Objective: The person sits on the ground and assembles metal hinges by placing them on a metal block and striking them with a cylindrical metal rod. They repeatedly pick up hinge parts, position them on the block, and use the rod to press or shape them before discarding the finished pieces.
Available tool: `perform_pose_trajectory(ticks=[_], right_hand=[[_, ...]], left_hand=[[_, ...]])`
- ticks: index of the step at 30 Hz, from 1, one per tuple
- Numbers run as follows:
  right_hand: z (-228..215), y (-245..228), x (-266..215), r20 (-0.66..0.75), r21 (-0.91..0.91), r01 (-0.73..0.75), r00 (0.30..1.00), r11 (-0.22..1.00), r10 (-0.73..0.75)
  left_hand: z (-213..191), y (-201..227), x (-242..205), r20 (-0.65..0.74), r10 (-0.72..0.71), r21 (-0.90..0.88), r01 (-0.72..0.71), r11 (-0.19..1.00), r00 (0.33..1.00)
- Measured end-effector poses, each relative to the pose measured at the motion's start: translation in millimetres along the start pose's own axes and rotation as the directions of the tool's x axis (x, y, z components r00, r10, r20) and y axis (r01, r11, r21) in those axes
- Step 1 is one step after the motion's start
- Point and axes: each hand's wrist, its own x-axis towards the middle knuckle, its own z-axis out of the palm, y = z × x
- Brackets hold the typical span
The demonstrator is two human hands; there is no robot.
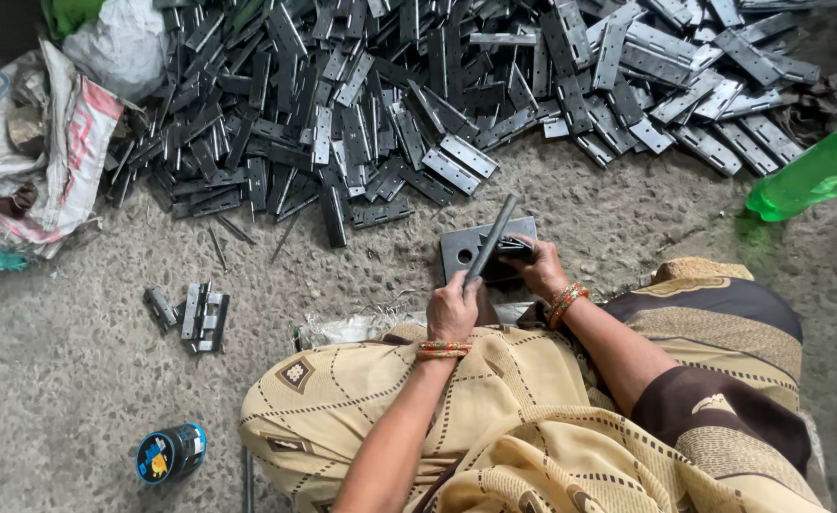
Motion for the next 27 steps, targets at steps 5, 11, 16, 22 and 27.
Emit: perform_pose_trajectory(ticks=[5, 11, 16, 22, 27], right_hand=[[4, 0, 1, -0.019, 0.023, 0.011, 1.0, 1.0, -0.011], [1, 7, 0, -0.01, 0.015, 0.02, 1.0, 1.0, -0.019], [3, 16, 4, 0.017, 0.042, 0.029, 0.999, 0.999, -0.03], [5, 24, 3, 0.029, 0.025, -0.012, 1.0, 1.0, 0.011], [6, 25, 2, 0.02, 0.121, -0.01, 1.0, 0.993, 0.008]], left_hand=[[-44, 35, 11, -0.221, 0.045, -0.198, -0.09, 0.976, 0.974], [-57, 52, 13, -0.365, 0.298, -0.227, -0.395, 0.89, 0.882], [-17, 21, 4, 0.246, -0.013, 0.128, -0.019, 0.992, 0.969], [-15, 3, -4, 0.04, 0.002, 0.037, -0.004, 0.999, 0.999], [-45, 29, 6, -0.261, 0.125, -0.238, -0.189, 0.953, 0.957]])
